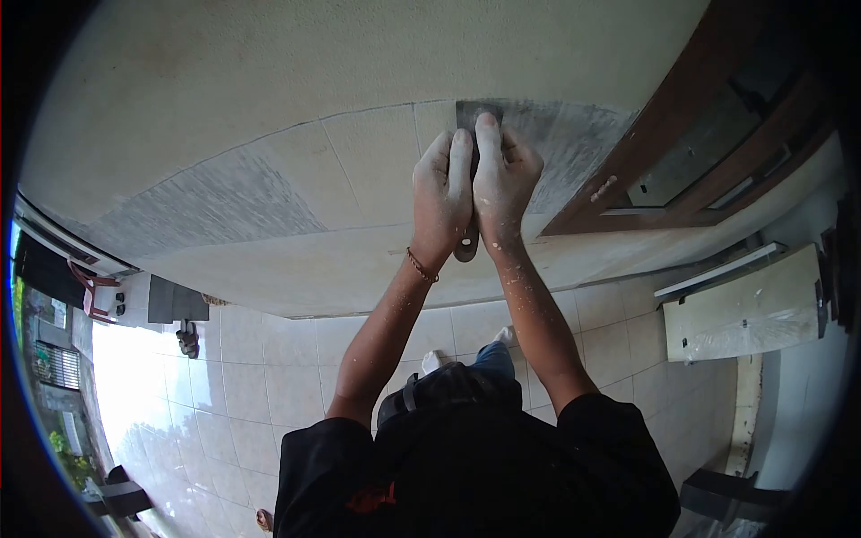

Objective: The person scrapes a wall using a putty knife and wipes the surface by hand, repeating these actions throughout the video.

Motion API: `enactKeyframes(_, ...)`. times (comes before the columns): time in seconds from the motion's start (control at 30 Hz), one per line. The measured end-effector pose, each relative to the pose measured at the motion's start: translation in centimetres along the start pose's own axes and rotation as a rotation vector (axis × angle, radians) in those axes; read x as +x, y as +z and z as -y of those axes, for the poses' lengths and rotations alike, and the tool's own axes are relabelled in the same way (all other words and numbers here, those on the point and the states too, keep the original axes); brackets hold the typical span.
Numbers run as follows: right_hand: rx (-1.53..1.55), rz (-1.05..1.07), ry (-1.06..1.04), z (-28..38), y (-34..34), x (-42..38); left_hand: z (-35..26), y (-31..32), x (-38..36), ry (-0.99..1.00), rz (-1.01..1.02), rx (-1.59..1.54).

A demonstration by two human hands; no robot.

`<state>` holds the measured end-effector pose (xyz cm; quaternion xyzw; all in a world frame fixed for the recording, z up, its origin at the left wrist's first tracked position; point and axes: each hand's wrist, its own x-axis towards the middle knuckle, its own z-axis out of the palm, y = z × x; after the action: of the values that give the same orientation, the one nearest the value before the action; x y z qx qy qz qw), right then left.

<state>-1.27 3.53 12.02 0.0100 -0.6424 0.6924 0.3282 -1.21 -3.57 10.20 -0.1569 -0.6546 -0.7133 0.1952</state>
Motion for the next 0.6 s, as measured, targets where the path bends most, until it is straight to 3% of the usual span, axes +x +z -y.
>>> enactKeyframes(0.13, -0.066, -0.041, 0.006, -6.8, -1.6, -3.1, 5.3, -0.5, -3.9, -0.077, 0.006, 0.142)
enactKeyframes(0.2, -0.086, -0.03, 0.006, -7.1, -1.8, -2.9, 4.9, -0.4, -3.7, -0.059, -0.004, 0.127)
enactKeyframes(0.3, -0.077, 0.015, -0.051, 0.3, -0.1, 0.2, 0.2, -0.2, 0.1, 0.011, 0.013, 0.04)
enactKeyframes(0.37, -0.053, 0.005, -0.058, -0.3, -0.3, 0.3, -0.5, 0.3, 0.6, -0.041, 0.017, -0.107)
enactKeyframes(0.43, -0.066, -0.002, -0.076, -2.2, -0.7, 0.0, 2.1, 0.3, -0.8, 0.038, -0.029, 0.057)
enactKeyframes(0.53, -0.104, -0.046, -0.035, -9.6, -2.4, -4.1, 7.7, -0.1, -5.2, -0.062, -0.047, 0.119)
enactKeyframes(0.6, -0.143, -0.034, -0.023, -8.8, -2.3, -3.5, 8.1, -0.2, -5.2, -0.064, -0.057, 0.108)
